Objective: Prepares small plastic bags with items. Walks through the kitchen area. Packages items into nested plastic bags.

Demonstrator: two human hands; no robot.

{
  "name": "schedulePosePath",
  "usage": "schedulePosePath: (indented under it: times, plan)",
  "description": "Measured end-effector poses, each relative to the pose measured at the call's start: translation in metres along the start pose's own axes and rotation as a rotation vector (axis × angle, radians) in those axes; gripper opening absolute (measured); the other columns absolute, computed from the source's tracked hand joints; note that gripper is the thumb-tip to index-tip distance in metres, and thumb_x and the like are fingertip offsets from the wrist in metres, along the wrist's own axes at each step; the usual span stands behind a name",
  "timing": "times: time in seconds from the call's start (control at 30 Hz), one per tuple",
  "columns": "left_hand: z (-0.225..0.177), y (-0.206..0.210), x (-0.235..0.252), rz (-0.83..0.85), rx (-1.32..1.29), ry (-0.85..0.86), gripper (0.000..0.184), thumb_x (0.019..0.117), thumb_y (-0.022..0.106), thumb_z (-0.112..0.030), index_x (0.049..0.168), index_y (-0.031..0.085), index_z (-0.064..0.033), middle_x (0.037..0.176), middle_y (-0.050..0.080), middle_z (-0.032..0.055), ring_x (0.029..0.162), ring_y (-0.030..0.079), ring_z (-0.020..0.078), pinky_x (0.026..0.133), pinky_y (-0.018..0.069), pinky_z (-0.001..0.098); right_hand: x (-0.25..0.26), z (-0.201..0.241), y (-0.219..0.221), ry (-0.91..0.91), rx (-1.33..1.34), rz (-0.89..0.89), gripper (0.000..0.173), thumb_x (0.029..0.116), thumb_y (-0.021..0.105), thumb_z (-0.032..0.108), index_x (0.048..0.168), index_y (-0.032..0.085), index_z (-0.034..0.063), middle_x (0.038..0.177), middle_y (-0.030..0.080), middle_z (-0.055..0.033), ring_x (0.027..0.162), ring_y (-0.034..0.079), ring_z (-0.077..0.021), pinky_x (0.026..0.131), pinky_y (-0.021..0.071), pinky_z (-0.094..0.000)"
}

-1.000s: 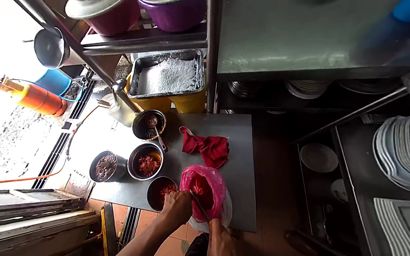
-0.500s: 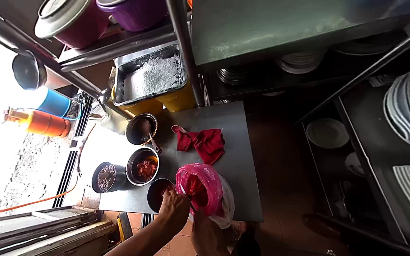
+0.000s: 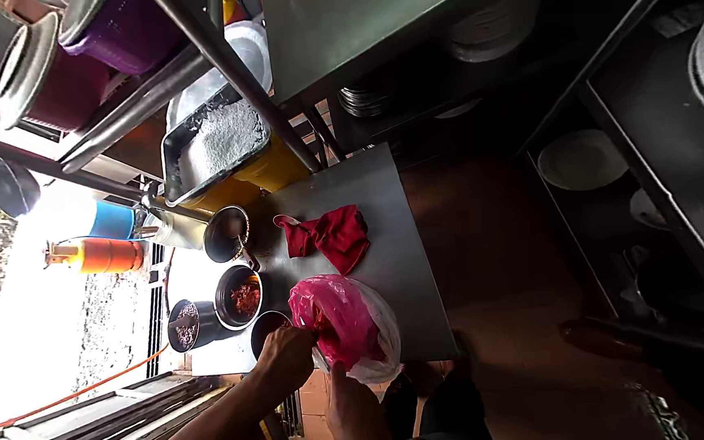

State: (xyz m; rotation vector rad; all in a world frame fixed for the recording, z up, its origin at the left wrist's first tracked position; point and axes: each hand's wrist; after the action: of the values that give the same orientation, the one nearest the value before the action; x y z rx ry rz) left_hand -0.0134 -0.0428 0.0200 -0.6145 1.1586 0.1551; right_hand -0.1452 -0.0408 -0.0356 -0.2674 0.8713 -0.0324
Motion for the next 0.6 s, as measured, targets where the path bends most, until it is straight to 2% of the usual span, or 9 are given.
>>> schedulePosePath:
  times: [0.13, 0.23, 0.33, 0.37, 0.43, 0.47, 0.5, 0.53, 0.6]
  plan:
    - [-0.01, -0.003, -0.005, -0.023, -0.009, 0.041, 0.025, 0.1002, 0.049, -0.013, 0.112, 0.066, 0.0016, 0.111, 0.069, 0.0224, 0.112, 0.065, 0.0404, 0.094, 0.0507, 0.0578, 0.021, 0.009, -0.009, -0.061, 0.057, -0.05, 0.039, 0.1062, 0.044, 0.03, 0.138, 0.052, 0.0076, 0.103, 0.072, -0.0153, 0.101, 0.072, -0.0333, 0.084, 0.0575, -0.0507]
    - [0.003, -0.007, 0.004, -0.053, -0.044, 0.003, 0.024, 0.0996, 0.051, -0.014, 0.112, 0.068, -0.0019, 0.111, 0.07, 0.0191, 0.112, 0.066, 0.037, 0.097, 0.0508, 0.055, 0.014, 0.003, -0.008, -0.051, 0.081, 0.043, 0.038, 0.1093, 0.036, 0.025, 0.139, 0.049, 0.0053, 0.106, 0.071, -0.0185, 0.104, 0.071, -0.0351, 0.087, 0.0571, -0.0505]
    - [-0.005, -0.009, 0.001, -0.073, -0.064, 0.055, 0.024, 0.0997, 0.05, -0.012, 0.115, 0.067, -0.0009, 0.111, 0.069, 0.0203, 0.113, 0.065, 0.0377, 0.098, 0.0502, 0.0545, 0.011, -0.008, 0.001, -0.092, 0.108, 0.053, 0.034, 0.1084, 0.039, 0.023, 0.133, 0.052, 0.004, 0.106, 0.071, -0.0182, 0.105, 0.071, -0.0336, 0.087, 0.0569, -0.0496]
    - [-0.015, -0.008, -0.007, -0.111, -0.076, 0.116, 0.024, 0.0999, 0.05, -0.011, 0.114, 0.066, -0.0009, 0.108, 0.07, 0.02, 0.11, 0.066, 0.0378, 0.096, 0.051, 0.0548, 0.016, -0.006, 0.004, -0.148, 0.099, 0.038, 0.035, 0.1057, 0.044, 0.023, 0.131, 0.056, 0.0023, 0.111, 0.07, -0.0183, 0.109, 0.07, -0.0332, 0.091, 0.0558, -0.0497]
    - [-0.029, -0.01, -0.021, -0.316, -0.075, 0.239, 0.019, 0.0976, 0.053, -0.01, 0.106, 0.068, -0.0044, 0.097, 0.071, 0.0148, 0.1, 0.069, 0.0335, 0.089, 0.0534, 0.0515, 0.016, -0.002, 0.019, -0.276, 0.182, -0.084, 0.037, 0.101, 0.054, 0.024, 0.122, 0.067, -0.0038, 0.111, 0.072, -0.0222, 0.11, 0.069, -0.0364, 0.093, 0.0542, -0.0528]
    - [-0.02, -0.015, -0.025, -0.458, -0.074, 0.248, 0.015, 0.0949, 0.056, -0.009, 0.103, 0.069, -0.0076, 0.092, 0.071, 0.0112, 0.095, 0.07, 0.0308, 0.086, 0.0549, 0.0504, 0.01, 0.0, 0.018, -0.283, 0.207, -0.119, 0.036, 0.1032, 0.049, 0.024, 0.121, 0.065, -0.0038, 0.104, 0.072, -0.0209, 0.103, 0.071, -0.0359, 0.089, 0.0556, -0.0525]
    - [0.001, -0.021, -0.028, -0.572, -0.103, 0.217, 0.015, 0.0938, 0.06, -0.007, 0.104, 0.071, -0.0085, 0.092, 0.071, 0.0104, 0.093, 0.07, 0.0304, 0.085, 0.0558, 0.052, 0.003, -0.006, 0.016, -0.309, 0.223, -0.234, 0.033, 0.1044, 0.046, 0.024, 0.117, 0.063, -0.0018, 0.089, 0.072, -0.0169, 0.088, 0.074, -0.0333, 0.076, 0.0585, -0.05]
    - [0.026, -0.024, -0.039, -0.651, -0.169, 0.172, 0.015, 0.0946, 0.063, -0.006, 0.107, 0.071, -0.0068, 0.092, 0.071, 0.012, 0.091, 0.07, 0.0315, 0.083, 0.0563, 0.0547, -0.007, -0.018, 0.018, -0.349, 0.247, -0.364, 0.03, 0.1033, 0.047, 0.021, 0.111, 0.064, -0.0023, 0.076, 0.069, -0.0147, 0.072, 0.073, -0.0318, 0.063, 0.0583, -0.0485]
    - [0.073, -0.024, -0.072, -0.708, -0.406, 0.086, 0.017, 0.1002, 0.058, -0.013, 0.112, 0.07, -0.008, 0.09, 0.069, 0.0075, 0.079, 0.069, 0.023, 0.073, 0.0585, 0.0494, -0.033, -0.048, 0.023, -0.401, 0.247, -0.47, 0.027, 0.102, 0.052, 0.02, 0.104, 0.066, -0.0035, 0.067, 0.065, -0.0133, 0.059, 0.069, -0.0305, 0.052, 0.056, -0.0472]
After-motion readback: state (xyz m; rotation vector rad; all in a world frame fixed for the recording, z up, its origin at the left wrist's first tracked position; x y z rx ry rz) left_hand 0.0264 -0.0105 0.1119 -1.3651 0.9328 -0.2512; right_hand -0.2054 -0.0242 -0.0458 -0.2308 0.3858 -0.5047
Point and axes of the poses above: each hand's wrist, its own x-axis towards the middle knuckle, its own y-axis out of the palm, z = x × y
